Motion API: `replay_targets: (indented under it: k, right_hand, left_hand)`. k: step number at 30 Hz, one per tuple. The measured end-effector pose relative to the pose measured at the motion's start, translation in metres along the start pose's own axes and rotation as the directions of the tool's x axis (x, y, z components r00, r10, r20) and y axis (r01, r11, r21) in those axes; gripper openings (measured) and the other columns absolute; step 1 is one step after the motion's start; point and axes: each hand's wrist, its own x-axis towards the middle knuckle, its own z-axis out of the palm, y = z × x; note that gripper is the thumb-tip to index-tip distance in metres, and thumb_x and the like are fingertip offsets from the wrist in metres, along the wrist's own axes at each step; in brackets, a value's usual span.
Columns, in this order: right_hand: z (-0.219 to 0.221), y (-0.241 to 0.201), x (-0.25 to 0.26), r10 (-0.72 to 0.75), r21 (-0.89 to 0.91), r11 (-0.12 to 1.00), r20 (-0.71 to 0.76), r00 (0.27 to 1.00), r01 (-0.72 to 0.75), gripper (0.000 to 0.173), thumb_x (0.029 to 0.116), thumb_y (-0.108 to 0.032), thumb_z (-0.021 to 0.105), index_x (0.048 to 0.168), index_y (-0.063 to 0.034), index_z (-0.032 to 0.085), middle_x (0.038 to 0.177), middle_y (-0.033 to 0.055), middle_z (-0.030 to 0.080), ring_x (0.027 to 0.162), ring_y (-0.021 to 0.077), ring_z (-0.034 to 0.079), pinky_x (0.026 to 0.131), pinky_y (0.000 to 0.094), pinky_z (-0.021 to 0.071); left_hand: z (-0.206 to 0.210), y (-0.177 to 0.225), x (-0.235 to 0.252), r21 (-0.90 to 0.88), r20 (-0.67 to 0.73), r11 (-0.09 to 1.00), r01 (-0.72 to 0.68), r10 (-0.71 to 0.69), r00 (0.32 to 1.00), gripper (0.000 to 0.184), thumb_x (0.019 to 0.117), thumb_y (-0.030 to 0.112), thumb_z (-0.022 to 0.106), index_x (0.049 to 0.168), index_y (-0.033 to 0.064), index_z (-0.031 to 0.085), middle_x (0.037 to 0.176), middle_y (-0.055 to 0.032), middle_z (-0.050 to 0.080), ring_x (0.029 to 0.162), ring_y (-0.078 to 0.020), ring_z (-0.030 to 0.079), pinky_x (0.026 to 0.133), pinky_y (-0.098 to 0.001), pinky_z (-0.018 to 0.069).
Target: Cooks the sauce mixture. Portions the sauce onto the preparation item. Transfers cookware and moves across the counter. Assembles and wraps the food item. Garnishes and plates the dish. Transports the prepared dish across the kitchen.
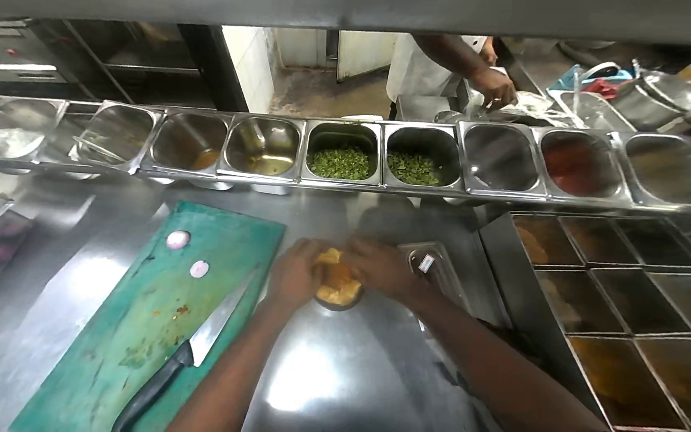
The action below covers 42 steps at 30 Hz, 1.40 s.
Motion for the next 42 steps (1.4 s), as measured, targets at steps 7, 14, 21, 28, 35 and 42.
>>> replay_targets:
  k: [7,14,21,28,35,42]
  right_hand:
    - [-0.011,0.000,-0.005,0.071,0.127,0.988,0.133,0.989,-0.088,0.018,0.0956,-0.021,0.062,0.104,-0.0144,0.077,0.125,0.0047,0.065,0.113,0.0226,0.063,0.092,0.0410,0.0573]
    - [-0.017,-0.011,0.005,0.356,0.242,0.881,0.228,0.906,-0.407,0.031,0.0912,-0.010,0.072,0.122,-0.0125,0.069,0.122,0.0088,0.064,0.106,0.0250,0.066,0.089,0.0461,0.0584]
    - [-0.016,-0.021,0.005,0.319,0.127,0.925,0.254,0.913,-0.358,0.025,0.0913,-0.008,0.071,0.116,-0.0135,0.070,0.117,0.0093,0.066,0.097,0.0272,0.069,0.080,0.0489,0.0599]
    - [-0.007,-0.020,-0.014,0.100,-0.063,0.994,0.129,0.987,-0.092,0.021,0.0903,-0.006,0.071,0.109,-0.0155,0.074,0.110,0.0035,0.071,0.105,0.0235,0.068,0.086,0.0399,0.0600]
    - [-0.025,-0.028,-0.015,0.164,-0.091,0.985,0.233,0.959,-0.146,0.031,0.0925,-0.011,0.066,0.122,-0.0190,0.070,0.109,0.0019,0.073,0.105,0.0233,0.068,0.084,0.0418,0.0592]
    - [-0.073,0.015,0.067,0.344,0.299,0.882,0.119,0.931,-0.364,0.022,0.0980,-0.009,0.061,0.116,-0.0058,0.074,0.110,0.0143,0.071,0.095,0.0267,0.070,0.087,0.0473,0.0580]
  left_hand:
    - [-0.001,-0.007,-0.015,-0.063,-0.019,0.994,-0.086,0.085,0.996,0.029,0.0890,0.021,0.073,0.117,0.0160,0.073,0.119,-0.0064,0.066,0.087,-0.0175,0.068,0.073,-0.0389,0.0605]
    - [-0.007,0.003,-0.016,-0.054,0.024,0.999,0.007,-0.006,1.000,0.037,0.0907,0.012,0.069,0.128,0.0164,0.066,0.115,-0.0055,0.067,0.083,-0.0186,0.068,0.075,-0.0411,0.0607]
    - [-0.006,0.010,-0.013,0.045,0.136,0.997,0.067,-0.072,0.988,0.026,0.0902,0.014,0.070,0.116,0.0152,0.070,0.118,-0.0079,0.065,0.087,-0.0234,0.069,0.077,-0.0462,0.0603]
    - [-0.008,0.006,-0.022,0.014,0.080,1.000,0.006,-0.007,0.997,0.015,0.0885,0.015,0.071,0.102,0.0134,0.076,0.113,-0.0045,0.067,0.089,-0.0167,0.069,0.077,-0.0384,0.0609]
    - [-0.007,0.009,-0.018,0.034,0.136,0.995,0.096,-0.100,0.986,0.025,0.0901,0.014,0.067,0.114,0.0142,0.071,0.109,-0.0058,0.068,0.094,-0.0210,0.068,0.083,-0.0429,0.0594]
    - [0.001,-0.004,-0.024,-0.263,0.129,0.934,0.244,-0.216,0.968,0.034,0.0858,0.017,0.066,0.120,0.0132,0.066,0.114,-0.0037,0.066,0.091,-0.0163,0.067,0.078,-0.0370,0.0582]
